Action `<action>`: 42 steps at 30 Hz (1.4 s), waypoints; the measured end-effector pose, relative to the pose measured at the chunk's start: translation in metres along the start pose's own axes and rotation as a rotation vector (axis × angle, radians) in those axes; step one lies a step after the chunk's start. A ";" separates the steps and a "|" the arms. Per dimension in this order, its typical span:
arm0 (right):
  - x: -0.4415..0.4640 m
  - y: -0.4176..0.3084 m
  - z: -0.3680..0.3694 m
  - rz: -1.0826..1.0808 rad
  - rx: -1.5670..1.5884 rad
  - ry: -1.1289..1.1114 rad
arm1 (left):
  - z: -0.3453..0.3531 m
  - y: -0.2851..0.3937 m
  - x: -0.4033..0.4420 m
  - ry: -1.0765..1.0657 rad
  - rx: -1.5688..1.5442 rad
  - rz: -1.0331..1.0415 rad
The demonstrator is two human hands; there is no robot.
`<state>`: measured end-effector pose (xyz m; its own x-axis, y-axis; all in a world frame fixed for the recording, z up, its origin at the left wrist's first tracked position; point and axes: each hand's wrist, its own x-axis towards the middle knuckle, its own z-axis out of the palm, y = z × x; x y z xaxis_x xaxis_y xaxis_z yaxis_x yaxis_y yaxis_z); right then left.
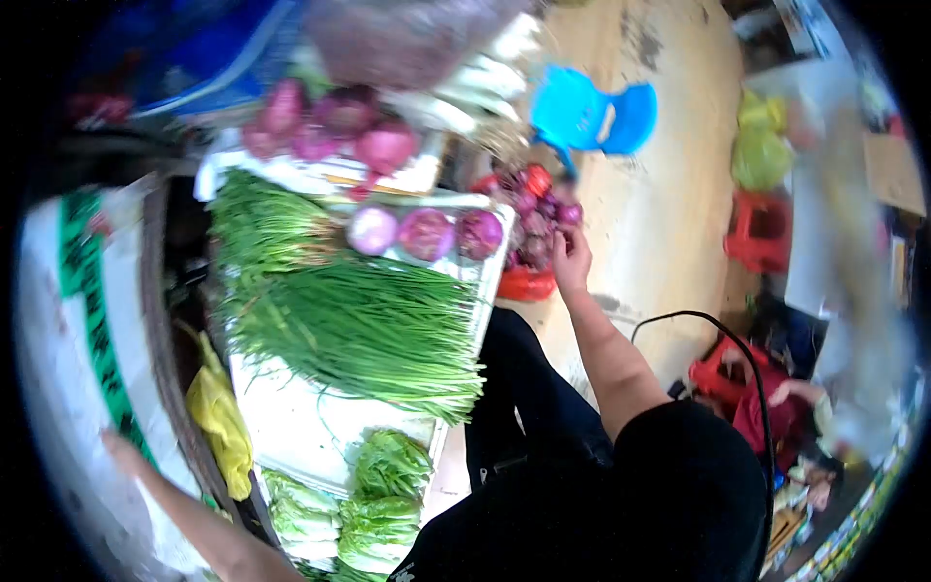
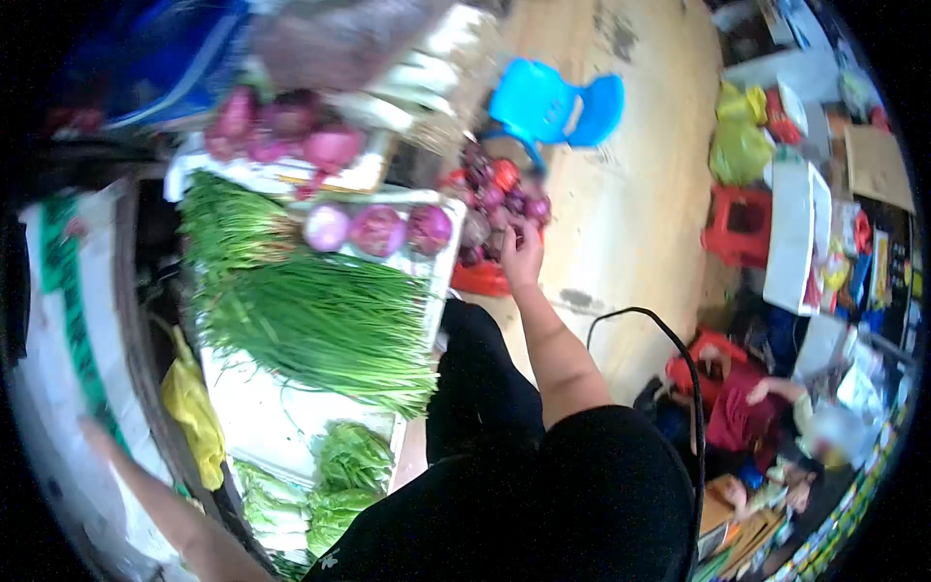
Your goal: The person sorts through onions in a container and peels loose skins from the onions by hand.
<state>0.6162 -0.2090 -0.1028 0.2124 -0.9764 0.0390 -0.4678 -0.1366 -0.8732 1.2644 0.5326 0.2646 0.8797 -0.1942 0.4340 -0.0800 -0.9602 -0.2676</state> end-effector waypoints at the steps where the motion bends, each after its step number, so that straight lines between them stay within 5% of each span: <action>1: 0.006 -0.053 0.007 0.112 0.112 0.003 | 0.007 -0.004 0.002 0.014 0.038 0.037; 5: -0.008 -0.272 0.061 -0.218 0.594 -0.279 | 0.028 0.025 -0.029 0.222 0.208 0.244; 6: -0.022 -0.321 0.072 -0.125 0.787 -0.495 | 0.031 0.033 -0.040 0.270 0.311 0.294; 7: -0.033 -0.357 0.091 -0.260 0.741 -0.573 | -0.001 0.072 -0.050 0.223 -0.067 0.124; 8: -0.041 -0.389 0.110 -0.397 0.690 -0.635 | -0.054 0.120 -0.055 -0.041 0.013 -0.140; 11: -0.062 -0.499 0.145 -0.695 0.723 -0.786 | -0.123 0.174 -0.061 -0.176 -0.113 -0.287; 16: -0.089 -0.628 0.214 -1.133 0.722 -0.863 | -0.135 0.187 -0.064 -0.276 -0.253 -0.368; 18: -0.099 -0.663 0.252 -1.362 0.716 -0.728 | -0.158 0.198 -0.062 -0.317 -0.235 -0.397; 25: -0.119 -0.726 0.355 -1.498 0.082 -0.703 | -0.163 0.194 -0.063 -0.174 -0.265 -0.309; 29: -0.129 -0.727 0.370 -1.448 -0.190 -0.639 | -0.180 0.168 -0.042 -0.515 -0.429 -0.219; 33: -0.134 -0.730 0.355 -1.375 -0.066 -0.641 | -0.106 0.116 -0.005 -0.542 -0.840 -0.065; 42: -0.135 -0.727 0.360 -1.443 -0.084 -0.527 | -0.061 0.152 0.087 -0.622 -0.412 0.211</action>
<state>1.2368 0.0820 0.3524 0.7739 0.1569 0.6136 0.3545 -0.9101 -0.2144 1.2999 0.3571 0.3140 0.9180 -0.3501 -0.1864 -0.3360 -0.9362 0.1036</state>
